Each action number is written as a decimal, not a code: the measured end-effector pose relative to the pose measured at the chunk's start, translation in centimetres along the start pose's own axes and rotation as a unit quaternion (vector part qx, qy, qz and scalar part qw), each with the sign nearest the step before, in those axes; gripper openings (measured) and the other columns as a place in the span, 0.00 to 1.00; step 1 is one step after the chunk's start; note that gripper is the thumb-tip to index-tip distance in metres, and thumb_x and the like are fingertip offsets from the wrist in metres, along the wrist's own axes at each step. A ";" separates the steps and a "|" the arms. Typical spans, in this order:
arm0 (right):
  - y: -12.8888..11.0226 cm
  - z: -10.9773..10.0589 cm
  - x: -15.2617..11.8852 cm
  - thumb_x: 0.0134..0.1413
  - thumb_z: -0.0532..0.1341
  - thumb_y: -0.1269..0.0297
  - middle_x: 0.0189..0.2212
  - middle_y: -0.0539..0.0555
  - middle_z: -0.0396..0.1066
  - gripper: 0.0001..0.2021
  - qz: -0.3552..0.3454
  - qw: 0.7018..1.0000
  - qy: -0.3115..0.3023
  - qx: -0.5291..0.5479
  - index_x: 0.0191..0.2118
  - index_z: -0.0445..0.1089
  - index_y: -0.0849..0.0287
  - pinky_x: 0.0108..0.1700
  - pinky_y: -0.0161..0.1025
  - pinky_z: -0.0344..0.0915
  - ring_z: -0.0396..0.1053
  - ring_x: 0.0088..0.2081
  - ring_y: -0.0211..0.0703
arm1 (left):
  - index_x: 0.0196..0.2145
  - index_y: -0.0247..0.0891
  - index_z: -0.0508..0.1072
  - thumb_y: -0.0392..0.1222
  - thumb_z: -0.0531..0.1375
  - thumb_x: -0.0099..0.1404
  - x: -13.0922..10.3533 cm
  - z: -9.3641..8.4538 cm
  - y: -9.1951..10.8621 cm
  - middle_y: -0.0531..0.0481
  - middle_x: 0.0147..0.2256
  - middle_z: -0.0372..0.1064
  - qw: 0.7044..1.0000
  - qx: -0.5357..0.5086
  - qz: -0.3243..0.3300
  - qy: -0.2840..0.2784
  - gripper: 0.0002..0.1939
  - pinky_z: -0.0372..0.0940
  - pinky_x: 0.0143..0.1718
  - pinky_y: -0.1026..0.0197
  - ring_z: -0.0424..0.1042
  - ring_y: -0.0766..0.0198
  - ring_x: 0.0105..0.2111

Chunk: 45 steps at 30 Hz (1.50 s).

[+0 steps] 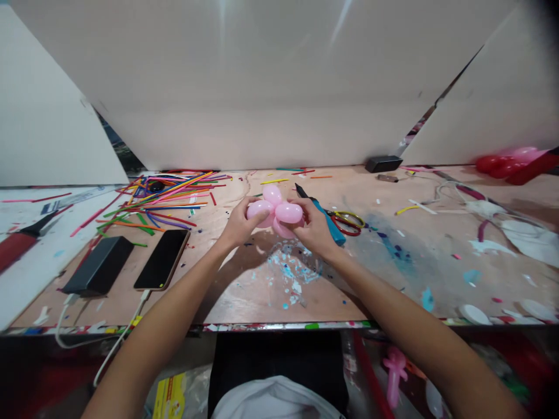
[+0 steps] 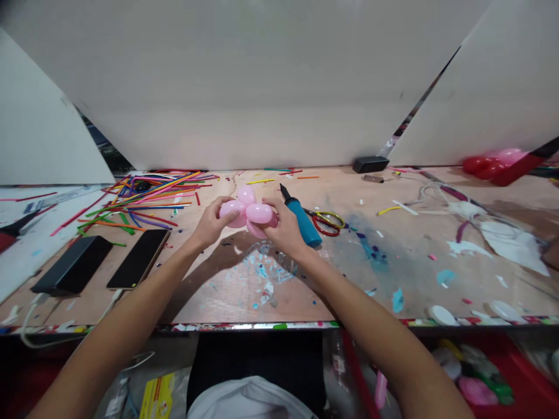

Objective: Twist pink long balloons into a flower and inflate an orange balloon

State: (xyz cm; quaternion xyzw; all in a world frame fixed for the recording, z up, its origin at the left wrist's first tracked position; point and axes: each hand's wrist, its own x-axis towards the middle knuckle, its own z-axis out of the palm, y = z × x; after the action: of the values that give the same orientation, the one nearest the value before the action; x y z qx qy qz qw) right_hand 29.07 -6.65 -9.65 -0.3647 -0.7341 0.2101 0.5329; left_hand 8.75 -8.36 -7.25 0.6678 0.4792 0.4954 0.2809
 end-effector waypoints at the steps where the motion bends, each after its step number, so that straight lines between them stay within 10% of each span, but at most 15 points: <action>1: 0.1 0.1 -0.1 0.47 0.67 0.66 0.48 0.58 0.72 0.21 -0.021 1.000 0.001 -0.006 0.48 0.67 0.57 0.52 0.47 0.67 0.72 0.49 0.50 | 0.41 0.34 0.72 0.54 0.63 0.58 0.2 0.0 -0.3 0.47 0.38 0.73 0.999 -0.033 -0.011 0.002 0.21 0.66 0.39 0.60 0.70 0.61 0.37; 7: 1.2 0.0 -0.5 0.50 0.66 0.67 0.56 0.60 0.68 0.21 -0.161 0.986 -0.024 -0.043 0.50 0.66 0.54 0.58 0.52 0.64 0.67 0.58 0.51 | 0.41 0.32 0.72 0.55 0.58 0.59 0.3 0.4 -0.5 0.43 0.38 0.73 0.957 -0.241 -0.154 -0.051 0.22 0.67 0.28 0.60 0.72 0.59 0.31; 12: 1.7 -0.2 -0.5 0.50 0.65 0.68 0.56 0.61 0.68 0.21 -0.162 0.982 -0.040 -0.091 0.51 0.65 0.54 0.58 0.55 0.65 0.67 0.58 0.53 | 0.42 0.32 0.75 0.48 0.64 0.55 0.1 -0.1 -0.4 0.44 0.41 0.75 0.995 -0.083 -0.035 -0.051 0.20 0.65 0.41 0.60 0.72 0.59 0.40; 17: 0.6 0.1 -0.8 0.50 0.65 0.67 0.55 0.61 0.69 0.19 -0.155 0.977 -0.089 -0.118 0.49 0.69 0.54 0.56 0.55 0.65 0.67 0.56 0.55 | 0.36 0.31 0.77 0.57 0.66 0.53 -0.1 -0.2 -0.2 0.47 0.32 0.73 0.997 0.023 -0.077 -0.015 0.24 0.62 0.31 0.63 0.69 0.61 0.31; 24: -0.4 0.7 -0.5 0.52 0.66 0.52 0.36 0.54 0.74 0.16 0.061 0.998 -0.028 0.008 0.40 0.71 0.58 0.39 0.42 0.69 0.71 0.36 0.46 | 0.36 0.29 0.77 0.48 0.62 0.55 -0.3 0.5 -0.4 0.49 0.31 0.73 0.999 0.031 -0.009 -0.008 0.18 0.62 0.32 0.64 0.69 0.63 0.30; 37: 0.9 2.3 -0.4 0.50 0.63 0.39 0.32 0.54 0.75 0.25 0.275 0.921 -0.015 0.275 0.36 0.71 0.60 0.36 0.40 0.69 0.72 0.32 0.44 | 0.33 0.31 0.76 0.46 0.61 0.52 -0.3 0.6 -0.6 0.49 0.30 0.74 0.999 0.014 0.027 0.020 0.15 0.64 0.32 0.63 0.68 0.63 0.29; 45: -0.4 0.8 -0.7 0.51 0.66 0.50 0.39 0.57 0.74 0.16 0.001 0.999 -0.020 -0.043 0.39 0.70 0.56 0.46 0.46 0.67 0.70 0.42 0.51 | 0.40 0.31 0.77 0.52 0.67 0.53 -0.4 0.4 -0.1 0.45 0.36 0.76 0.996 0.006 -0.031 -0.089 0.23 0.65 0.34 0.63 0.72 0.59 0.34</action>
State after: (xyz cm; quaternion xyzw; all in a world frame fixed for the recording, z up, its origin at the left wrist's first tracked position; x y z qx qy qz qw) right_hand 28.26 -7.37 -10.03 -0.3841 -0.7524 0.1859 0.5018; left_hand 9.07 -8.68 -7.67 0.6959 0.4758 0.4224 0.3331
